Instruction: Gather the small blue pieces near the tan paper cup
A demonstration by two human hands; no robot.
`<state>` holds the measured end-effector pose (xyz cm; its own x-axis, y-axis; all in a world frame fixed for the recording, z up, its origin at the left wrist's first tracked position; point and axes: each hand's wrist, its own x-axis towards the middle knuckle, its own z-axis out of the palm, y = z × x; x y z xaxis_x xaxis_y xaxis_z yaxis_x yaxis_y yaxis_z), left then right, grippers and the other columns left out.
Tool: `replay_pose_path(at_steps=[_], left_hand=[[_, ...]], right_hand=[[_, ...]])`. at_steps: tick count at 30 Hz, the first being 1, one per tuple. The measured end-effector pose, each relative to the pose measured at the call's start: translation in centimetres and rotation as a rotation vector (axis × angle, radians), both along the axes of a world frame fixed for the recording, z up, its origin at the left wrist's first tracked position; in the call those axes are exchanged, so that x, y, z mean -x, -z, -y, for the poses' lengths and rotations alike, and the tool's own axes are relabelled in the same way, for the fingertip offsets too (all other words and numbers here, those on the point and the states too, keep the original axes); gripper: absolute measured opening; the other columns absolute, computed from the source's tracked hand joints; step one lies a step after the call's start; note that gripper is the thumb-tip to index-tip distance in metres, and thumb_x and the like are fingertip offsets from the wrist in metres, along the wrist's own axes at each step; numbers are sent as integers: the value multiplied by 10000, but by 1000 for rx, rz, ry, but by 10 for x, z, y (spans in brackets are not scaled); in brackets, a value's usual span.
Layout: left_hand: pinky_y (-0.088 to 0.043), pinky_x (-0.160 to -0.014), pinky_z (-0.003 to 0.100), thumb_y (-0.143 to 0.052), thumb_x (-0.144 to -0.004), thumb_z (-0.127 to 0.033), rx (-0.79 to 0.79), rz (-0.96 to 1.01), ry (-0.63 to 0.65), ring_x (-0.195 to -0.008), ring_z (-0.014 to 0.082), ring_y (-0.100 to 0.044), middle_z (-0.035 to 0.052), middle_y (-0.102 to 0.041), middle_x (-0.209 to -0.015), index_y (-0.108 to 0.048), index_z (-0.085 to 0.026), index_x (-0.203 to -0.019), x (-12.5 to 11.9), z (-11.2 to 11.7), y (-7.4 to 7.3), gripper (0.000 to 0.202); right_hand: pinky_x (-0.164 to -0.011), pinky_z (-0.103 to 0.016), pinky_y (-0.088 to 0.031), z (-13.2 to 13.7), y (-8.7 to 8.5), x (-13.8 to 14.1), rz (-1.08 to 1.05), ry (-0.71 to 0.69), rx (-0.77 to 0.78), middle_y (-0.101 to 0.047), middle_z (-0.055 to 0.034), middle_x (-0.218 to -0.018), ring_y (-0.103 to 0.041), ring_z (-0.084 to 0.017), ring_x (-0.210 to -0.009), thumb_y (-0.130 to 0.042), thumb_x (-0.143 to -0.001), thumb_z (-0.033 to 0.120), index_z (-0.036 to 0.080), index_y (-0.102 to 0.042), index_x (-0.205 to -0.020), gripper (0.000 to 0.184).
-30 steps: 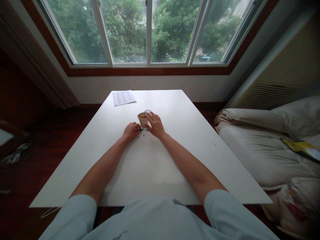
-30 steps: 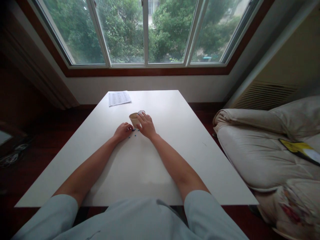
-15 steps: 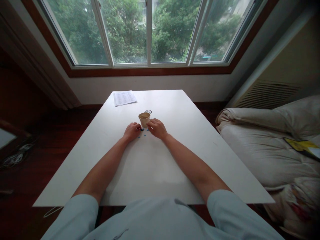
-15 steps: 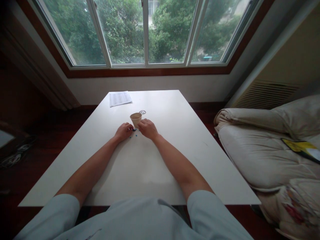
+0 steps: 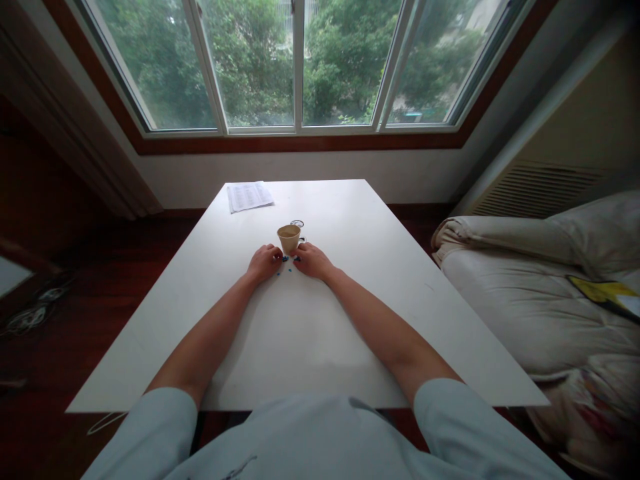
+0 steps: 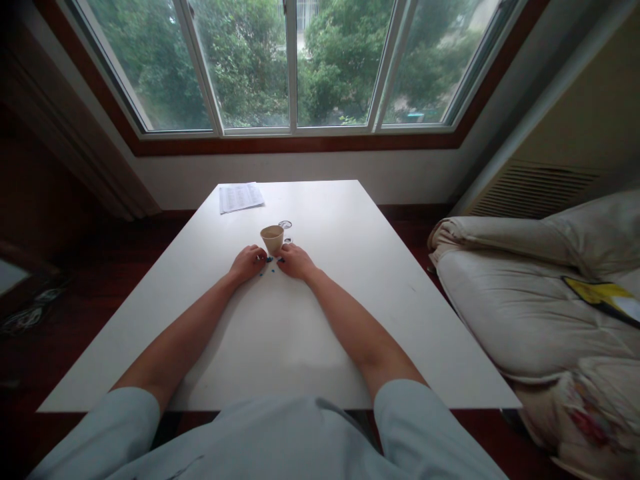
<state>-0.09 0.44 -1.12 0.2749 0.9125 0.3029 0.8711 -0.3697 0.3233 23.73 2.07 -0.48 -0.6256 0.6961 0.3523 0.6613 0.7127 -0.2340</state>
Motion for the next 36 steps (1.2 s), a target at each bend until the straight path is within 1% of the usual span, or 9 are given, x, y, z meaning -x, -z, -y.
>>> replay_pose_path(at_steps=[4, 9, 11, 15, 17, 22, 30, 36], left_hand=[[-499, -878, 356, -648, -939, -197, -17, 6, 17, -944, 220, -610, 69, -711, -1000, -775, -233, -950, 1, -1, 2, 132], [-506, -876, 359, -650, -941, -210, -8, 4, -7, -957, 226, -617, 72, -723, -1009, -776, -236, -949, 1, 0, 2, 129], [-505, -880, 360, -646, -940, -204, -12, -1, -9, -960, 227, -619, 74, -722, -1011, -776, -236, -954, 0, 1, 1, 134], [-508, -880, 362, -656, -934, -203, -9, -1, -11, -954, 227, -619, 72, -719, -1014, -778, -239, -946, 0, 1, 0, 128], [-509, -882, 362, -662, -932, -210, -8, 0, -16, -955, 228, -618, 71, -720, -1011, -778, -243, -940, 0, 1, 0, 120], [-506, -870, 366, -665, -937, -220, -14, -4, -30, -955, 235, -617, 76, -722, -1010, -772, -242, -933, 0, 1, 0, 110], [-501, -868, 369, -648, -936, -183, -16, -12, -49, -961, 241, -616, 85, -713, -993, -769, -235, -913, -1, 1, -2, 134], [-501, -879, 377, -651, -943, -200, -9, -1, -49, -973, 248, -619, 85, -713, -1003, -769, -236, -918, -1, 1, -2, 126]], right_hand=[[-1007, -393, -515, -2, 4, 2, -2, -12, -3, -718, -114, -1254, -625, -271, -1145, -690, -958, 241, 250, -765, -1308, 359], [-998, -385, -511, -4, 6, 4, 11, -22, 3, -724, -109, -1244, -631, -266, -1141, -679, -975, 256, 247, -803, -1215, 270], [-994, -380, -510, -4, 7, 5, 8, -15, 4, -727, -106, -1236, -633, -263, -1140, -672, -978, 247, 242, -801, -1205, 261], [-1008, -386, -512, -3, 7, 5, -10, -21, -4, -723, -110, -1278, -633, -264, -1154, -679, -967, 225, 242, -755, -1326, 368], [-1022, -389, -509, -2, 6, 6, -6, -37, -1, -720, -109, -1296, -633, -264, -1165, -680, -969, 225, 255, -750, -1350, 388], [-1021, -388, -503, -2, 6, 7, 15, -34, 1, -721, -106, -1276, -636, -259, -1152, -669, -982, 234, 253, -793, -1259, 304], [-1001, -374, -508, -2, 7, 7, -12, -13, 1, -730, -105, -1242, -639, -256, -1133, -674, -973, 222, 239, -776, -1231, 277], [-997, -374, -510, -2, 7, 6, -13, -19, 7, -729, -103, -1255, -640, -256, -1145, -661, -978, 216, 245, -783, -1228, 279]])
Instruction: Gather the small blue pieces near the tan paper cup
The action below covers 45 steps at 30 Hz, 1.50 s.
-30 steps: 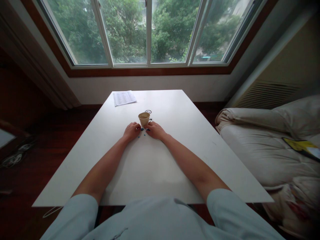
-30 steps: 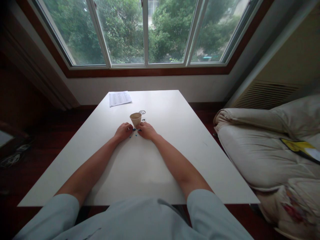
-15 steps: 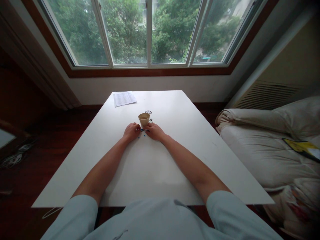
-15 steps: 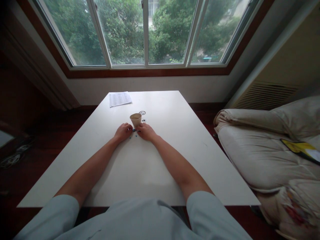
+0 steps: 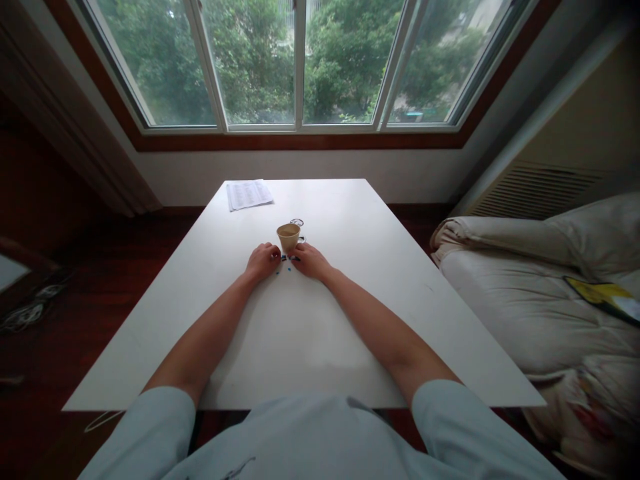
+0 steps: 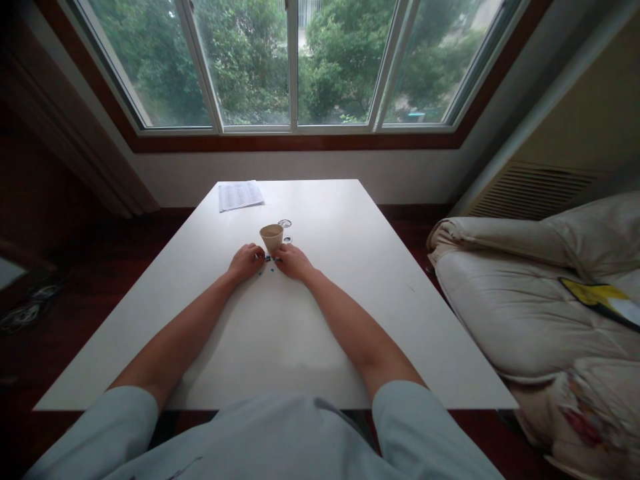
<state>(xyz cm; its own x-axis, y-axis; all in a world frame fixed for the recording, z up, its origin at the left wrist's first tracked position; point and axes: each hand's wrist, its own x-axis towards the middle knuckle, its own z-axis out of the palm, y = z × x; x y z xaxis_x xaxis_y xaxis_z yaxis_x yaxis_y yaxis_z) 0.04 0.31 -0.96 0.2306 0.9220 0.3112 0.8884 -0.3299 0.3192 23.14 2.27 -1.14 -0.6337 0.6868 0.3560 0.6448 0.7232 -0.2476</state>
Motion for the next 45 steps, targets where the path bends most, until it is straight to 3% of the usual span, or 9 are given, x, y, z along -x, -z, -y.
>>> replay_pose_path(at_steps=[21, 26, 45], left_hand=[[-487, -866, 364, -648, -951, -206, 8, -3, 15, -958, 235, -614, 74, -712, -1007, -767, -226, -950, 2, -2, 2, 121], [-490, -871, 362, -655, -950, -210, 18, -3, 12, -959, 234, -617, 73, -715, -1010, -773, -225, -957, 2, -2, 0, 120], [-486, -859, 355, -670, -931, -194, 27, 15, 13, -953, 225, -615, 69, -724, -1024, -779, -227, -965, 2, -2, 1, 119]], right_hand=[[-974, -345, -496, -2, 3, -1, -58, 4, 22, -729, -100, -1198, -633, -247, -1118, -628, -982, 202, 225, -781, -1117, 206], [-951, -337, -487, -6, 7, -2, -82, 0, 29, -726, -98, -1209, -628, -246, -1105, -653, -967, 213, 231, -769, -1178, 242], [-943, -319, -465, -5, 2, -2, -41, -2, 47, -726, -98, -1170, -620, -229, -1097, -592, -1023, 220, 208, -765, -1076, 182]])
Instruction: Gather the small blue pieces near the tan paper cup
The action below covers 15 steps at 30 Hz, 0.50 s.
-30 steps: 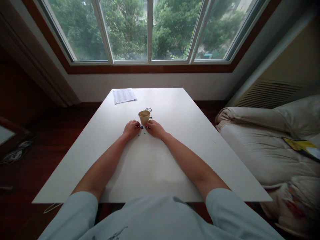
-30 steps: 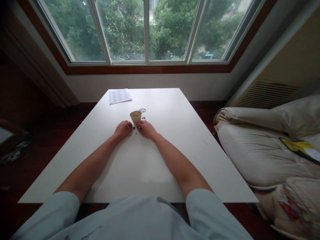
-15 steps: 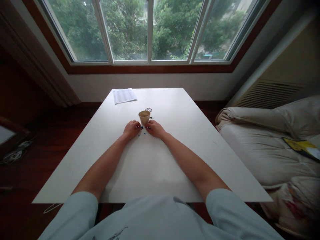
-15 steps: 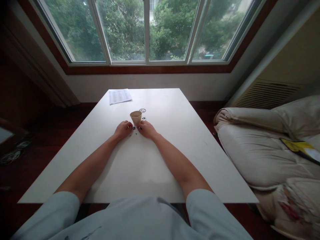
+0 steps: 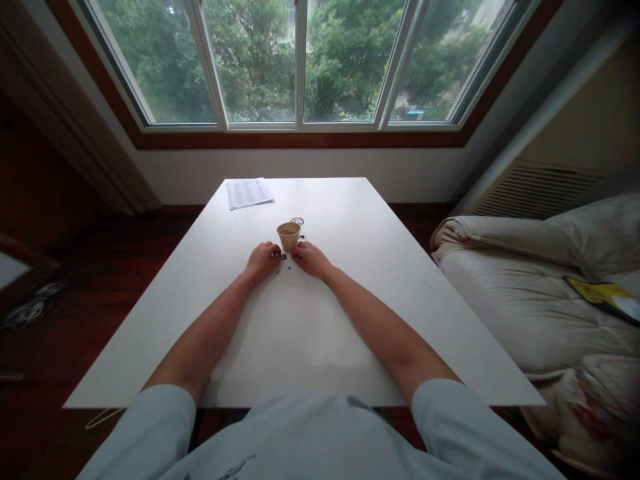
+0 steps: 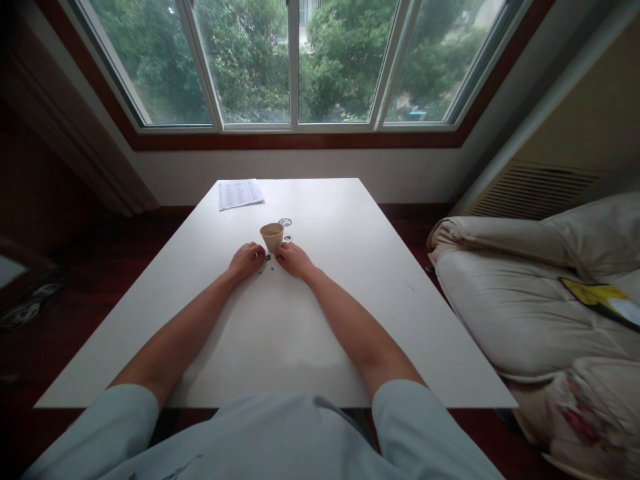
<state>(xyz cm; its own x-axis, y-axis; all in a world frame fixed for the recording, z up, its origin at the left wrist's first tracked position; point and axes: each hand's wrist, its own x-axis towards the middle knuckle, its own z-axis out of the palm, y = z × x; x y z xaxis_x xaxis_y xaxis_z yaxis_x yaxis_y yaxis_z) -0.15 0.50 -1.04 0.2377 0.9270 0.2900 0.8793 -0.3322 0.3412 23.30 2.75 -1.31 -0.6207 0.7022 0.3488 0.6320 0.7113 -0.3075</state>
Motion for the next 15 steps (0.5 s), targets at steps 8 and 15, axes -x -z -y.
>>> replay_pose_path(at_steps=[8, 15], left_hand=[[-472, -848, 350, -656, -944, -197, -12, 3, 6, -956, 227, -616, 68, -712, -1012, -769, -229, -947, 1, -2, 3, 117], [-473, -838, 357, -649, -947, -209, -16, 1, 6, -952, 230, -612, 67, -709, -995, -766, -231, -944, 1, -2, 3, 119]], right_hand=[[-950, -351, -466, 2, -2, -3, 67, 79, -27, -705, -107, -1150, -599, -251, -1092, -676, -986, 274, 218, -756, -1112, 159], [-938, -349, -460, 0, -2, -3, 78, 73, -23, -699, -102, -1136, -592, -248, -1078, -668, -989, 275, 214, -743, -1083, 135]])
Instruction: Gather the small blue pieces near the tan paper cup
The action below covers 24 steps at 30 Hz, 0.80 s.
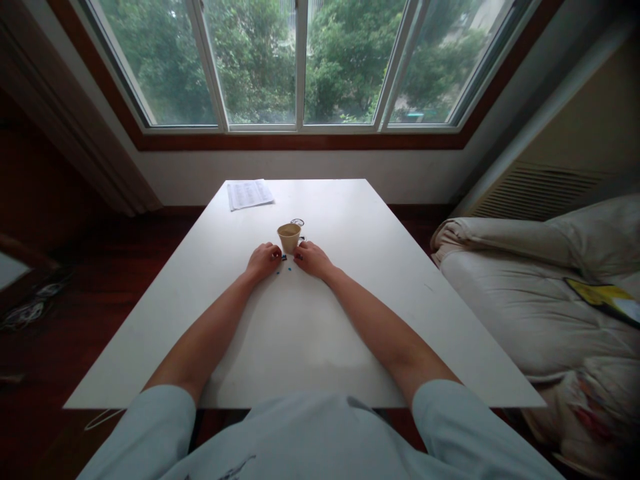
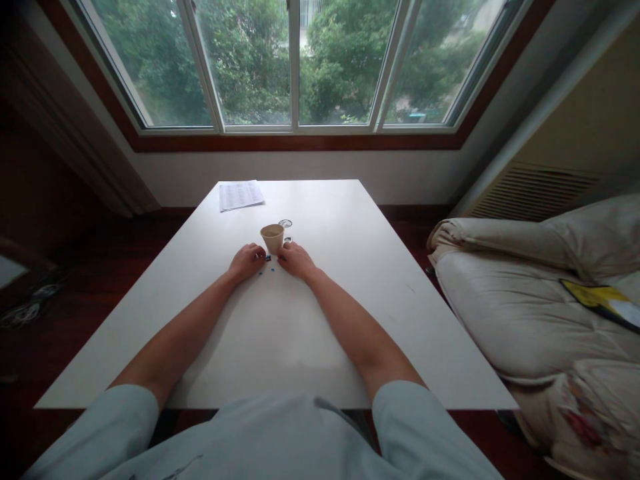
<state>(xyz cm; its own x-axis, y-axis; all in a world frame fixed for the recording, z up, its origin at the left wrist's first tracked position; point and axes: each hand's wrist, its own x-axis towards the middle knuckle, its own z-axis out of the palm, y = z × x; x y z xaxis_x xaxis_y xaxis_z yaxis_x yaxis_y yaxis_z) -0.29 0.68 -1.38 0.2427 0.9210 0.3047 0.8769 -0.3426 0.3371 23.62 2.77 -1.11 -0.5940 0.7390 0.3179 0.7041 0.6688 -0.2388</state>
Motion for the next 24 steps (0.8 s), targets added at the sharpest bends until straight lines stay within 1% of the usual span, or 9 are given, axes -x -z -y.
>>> replay_pose_path(at_steps=[6, 17, 24], left_hand=[[-481, -852, 357, -639, -944, -216, -2, -15, -1, -956, 227, -612, 68, -711, -1009, -764, -231, -958, 0, 1, -1, 127], [-492, -868, 354, -648, -949, -212, 17, -10, -9, -956, 227, -616, 74, -709, -1010, -777, -234, -967, -2, 3, -5, 132], [-487, -887, 360, -643, -954, -210, 14, -25, -11, -980, 234, -619, 78, -711, -1024, -776, -232, -974, -1, 3, -4, 136]], right_hand=[[-935, -342, -454, 1, 0, 0, -17, -11, -1, -691, -102, -1119, -583, -241, -1077, -666, -982, 258, 208, -731, -1070, 120], [-942, -344, -462, 5, -6, 2, -25, -5, 39, -698, -107, -1128, -590, -241, -1083, -679, -979, 232, 201, -731, -1068, 108], [-962, -344, -452, 6, -7, 4, -11, -22, 27, -712, -114, -1145, -591, -237, -1089, -639, -1002, 214, 196, -724, -1077, 115]])
